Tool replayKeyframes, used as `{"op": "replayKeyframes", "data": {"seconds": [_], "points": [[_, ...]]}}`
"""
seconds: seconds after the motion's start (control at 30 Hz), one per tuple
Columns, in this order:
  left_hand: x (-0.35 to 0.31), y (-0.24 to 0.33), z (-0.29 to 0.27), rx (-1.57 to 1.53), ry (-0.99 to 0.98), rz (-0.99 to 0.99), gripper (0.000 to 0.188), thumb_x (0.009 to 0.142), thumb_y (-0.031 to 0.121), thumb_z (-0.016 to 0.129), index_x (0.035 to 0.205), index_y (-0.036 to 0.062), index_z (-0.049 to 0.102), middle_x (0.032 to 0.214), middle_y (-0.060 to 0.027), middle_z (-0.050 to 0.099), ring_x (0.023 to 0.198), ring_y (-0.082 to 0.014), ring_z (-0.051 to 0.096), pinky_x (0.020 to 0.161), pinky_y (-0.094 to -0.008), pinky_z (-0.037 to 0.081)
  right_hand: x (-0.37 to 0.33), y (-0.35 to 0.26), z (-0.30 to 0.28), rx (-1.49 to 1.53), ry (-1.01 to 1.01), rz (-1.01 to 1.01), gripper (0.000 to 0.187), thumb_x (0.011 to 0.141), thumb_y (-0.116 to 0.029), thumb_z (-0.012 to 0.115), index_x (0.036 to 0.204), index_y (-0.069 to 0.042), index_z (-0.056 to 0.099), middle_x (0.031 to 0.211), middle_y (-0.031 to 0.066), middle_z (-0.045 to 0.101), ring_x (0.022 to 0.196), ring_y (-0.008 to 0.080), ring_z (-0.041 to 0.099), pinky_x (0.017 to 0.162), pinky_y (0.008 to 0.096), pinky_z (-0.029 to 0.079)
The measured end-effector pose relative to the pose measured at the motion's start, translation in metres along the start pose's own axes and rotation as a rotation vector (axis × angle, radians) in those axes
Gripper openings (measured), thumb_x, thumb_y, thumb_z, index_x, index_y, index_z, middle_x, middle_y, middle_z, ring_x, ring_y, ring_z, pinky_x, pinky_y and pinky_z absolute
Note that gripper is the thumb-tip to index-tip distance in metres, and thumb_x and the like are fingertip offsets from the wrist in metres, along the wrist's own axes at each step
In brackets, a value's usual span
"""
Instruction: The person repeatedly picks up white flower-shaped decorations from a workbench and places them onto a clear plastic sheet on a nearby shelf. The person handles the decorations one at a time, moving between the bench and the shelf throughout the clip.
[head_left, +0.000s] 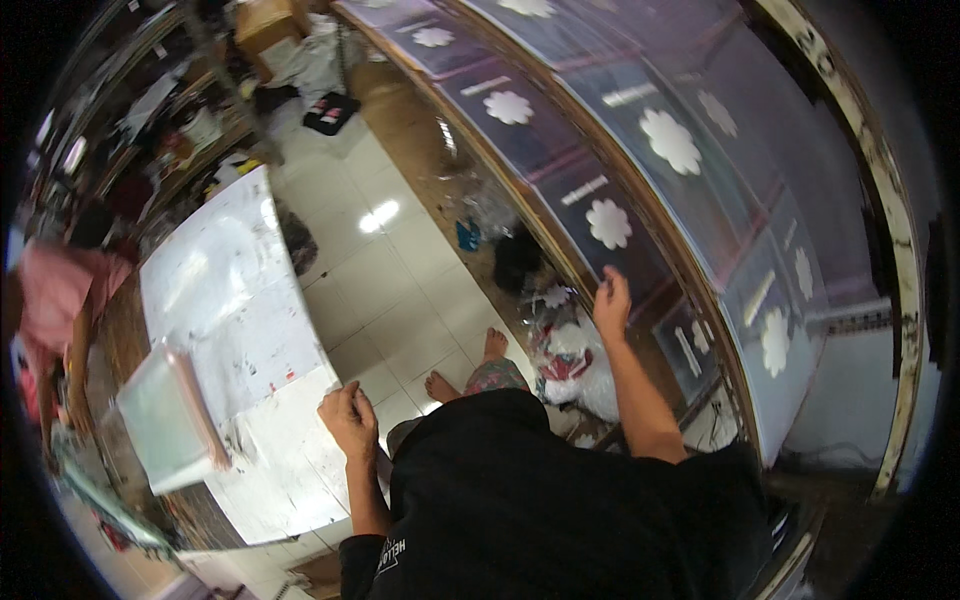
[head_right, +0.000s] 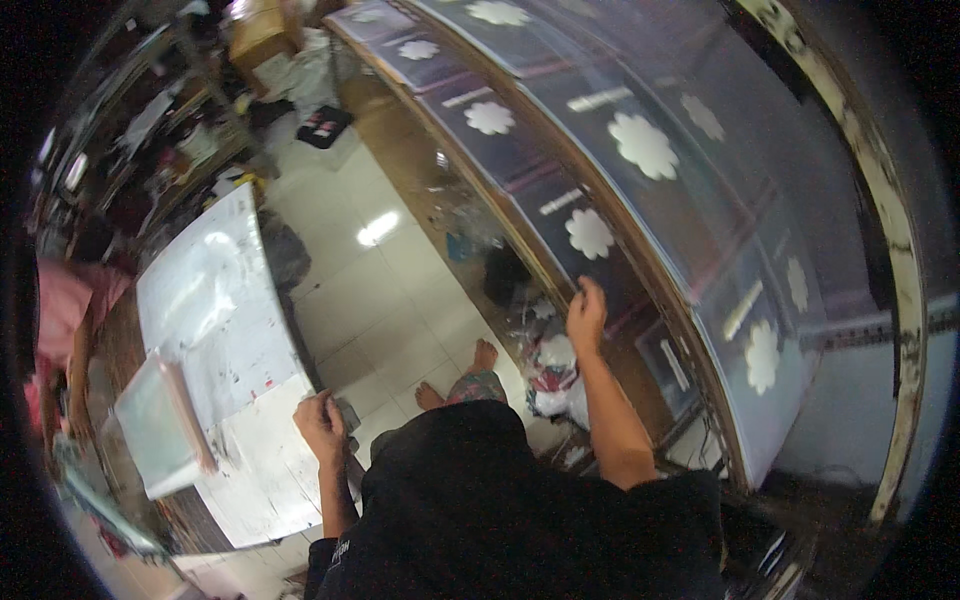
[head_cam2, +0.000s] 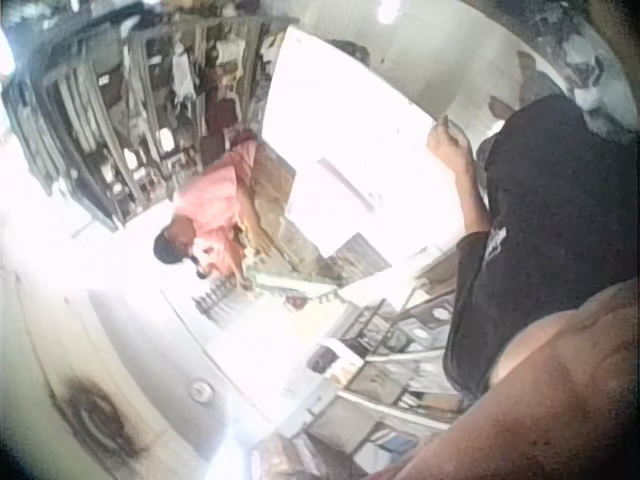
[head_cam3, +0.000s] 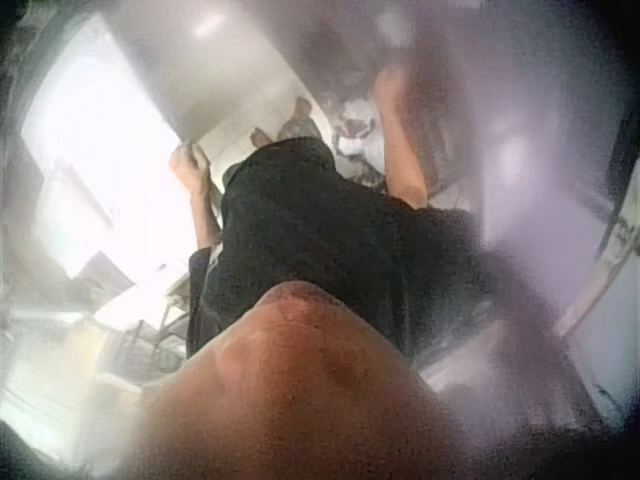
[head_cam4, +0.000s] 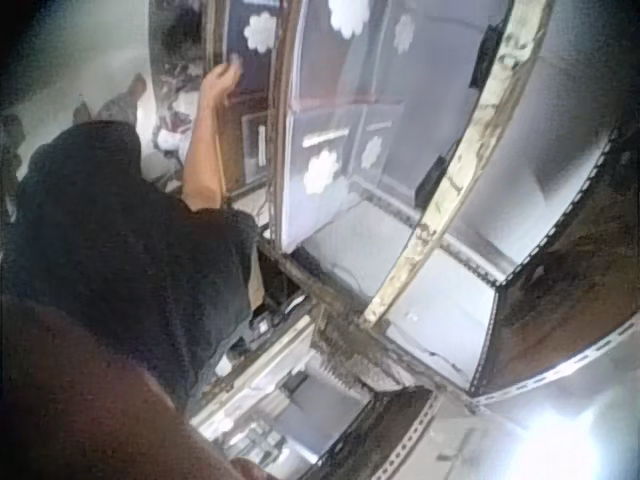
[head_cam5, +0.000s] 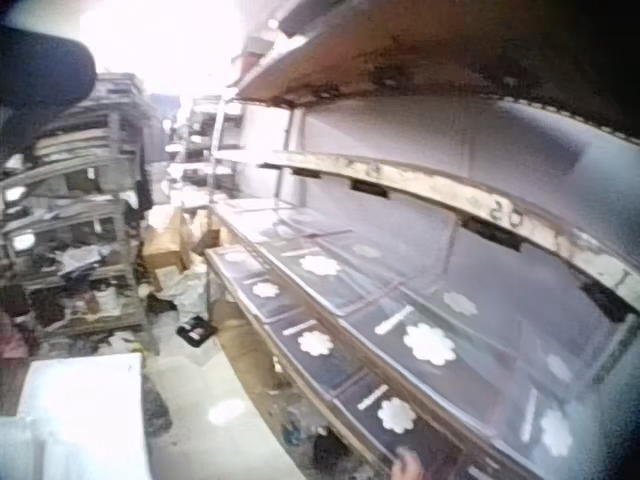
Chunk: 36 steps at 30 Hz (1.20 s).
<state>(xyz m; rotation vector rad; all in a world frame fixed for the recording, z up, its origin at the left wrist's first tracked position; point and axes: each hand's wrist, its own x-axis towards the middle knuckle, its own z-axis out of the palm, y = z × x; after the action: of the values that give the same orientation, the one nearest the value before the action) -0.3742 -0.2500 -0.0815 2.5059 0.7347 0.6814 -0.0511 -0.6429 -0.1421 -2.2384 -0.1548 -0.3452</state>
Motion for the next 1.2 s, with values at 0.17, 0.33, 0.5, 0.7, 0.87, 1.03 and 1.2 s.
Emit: {"op": "replayKeyframes", "data": {"seconds": [0.17, 0.33, 0.5, 0.7, 0.87, 1.03, 1.2], "points": [[0.000, 0.001, -0.006, -0.092, 0.080, 0.017, 0.022, 0.078, 0.000, 0.067, 0.099, 0.0066, 0.068, 0.085, -0.0105, 0.060, 0.084, -0.0300, 0.056, 0.080, -0.0411, 0.040, -0.053, -0.074, 0.087, 0.338, -0.548, 0.043, 0.023, 0.097, -0.010, 0.054, 0.116, 0.001, 0.063, 0.099, 0.0096, 0.069, 0.084, 0.0167, 0.068, 0.077, 0.0315, 0.053], [0.005, 0.000, -0.015, -0.191, 0.150, -0.008, 0.024, 0.078, 0.002, 0.069, 0.102, 0.0051, 0.067, 0.094, -0.0122, 0.061, 0.091, -0.0318, 0.058, 0.081, -0.0428, 0.044, -0.120, -0.011, 0.171, 0.263, -1.129, 0.016, 0.024, 0.096, -0.011, 0.059, 0.116, 0.002, 0.063, 0.099, 0.0071, 0.067, 0.086, 0.0157, 0.065, 0.076, 0.0304, 0.053], [-0.025, -0.006, -0.059, -0.089, 0.355, -0.167, 0.026, 0.078, 0.005, 0.070, 0.104, 0.0041, 0.066, 0.107, -0.0142, 0.061, 0.099, -0.0340, 0.058, 0.085, -0.0427, 0.048, -0.133, -0.008, 0.158, -0.191, -1.329, -0.044, 0.035, 0.088, -0.015, 0.062, 0.117, 0.004, 0.065, 0.104, 0.0202, 0.071, 0.101, 0.0302, 0.067, 0.091, 0.0377, 0.051], [-0.091, -0.046, -0.096, 0.224, 0.430, -0.462, 0.037, 0.080, 0.014, 0.071, 0.115, 0.0030, 0.064, 0.130, -0.0207, 0.054, 0.125, -0.0391, 0.048, 0.106, -0.0505, 0.037, -0.106, -0.064, 0.150, -0.154, -1.374, 0.100, 0.029, 0.089, -0.014, 0.060, 0.112, 0.003, 0.065, 0.086, 0.0149, 0.069, 0.075, 0.0243, 0.068, 0.064, 0.0339, 0.054], [-0.099, -0.047, -0.102, 0.345, 0.378, -0.558, 0.043, 0.084, 0.022, 0.068, 0.122, 0.0031, 0.061, 0.138, -0.0203, 0.051, 0.133, -0.0375, 0.042, 0.115, -0.0529, 0.028, -0.077, -0.019, 0.204, -0.156, -1.364, 0.199, 0.031, 0.089, -0.016, 0.061, 0.112, 0.003, 0.067, 0.102, 0.0167, 0.070, 0.086, 0.0243, 0.068, 0.073, 0.0341, 0.054], [-0.096, -0.048, -0.102, 0.364, 0.351, -0.573, 0.044, 0.086, 0.024, 0.066, 0.125, 0.0042, 0.059, 0.139, -0.0190, 0.050, 0.135, -0.0353, 0.041, 0.116, -0.0522, 0.026, -0.100, -0.049, 0.214, -0.104, -1.395, 0.238, 0.030, 0.092, -0.015, 0.060, 0.116, 0.003, 0.065, 0.099, 0.0159, 0.069, 0.080, 0.0245, 0.069, 0.067, 0.0340, 0.055], [-0.095, -0.049, -0.102, 0.342, 0.358, -0.572, 0.043, 0.086, 0.024, 0.066, 0.124, 0.0040, 0.059, 0.140, -0.0190, 0.050, 0.135, -0.0355, 0.040, 0.117, -0.0511, 0.026, -0.121, -0.069, 0.195, -0.169, -1.575, -0.055, 0.038, 0.093, -0.019, 0.061, 0.122, 0.004, 0.063, 0.104, 0.0168, 0.070, 0.086, 0.0240, 0.070, 0.073, 0.0348, 0.055]]}}
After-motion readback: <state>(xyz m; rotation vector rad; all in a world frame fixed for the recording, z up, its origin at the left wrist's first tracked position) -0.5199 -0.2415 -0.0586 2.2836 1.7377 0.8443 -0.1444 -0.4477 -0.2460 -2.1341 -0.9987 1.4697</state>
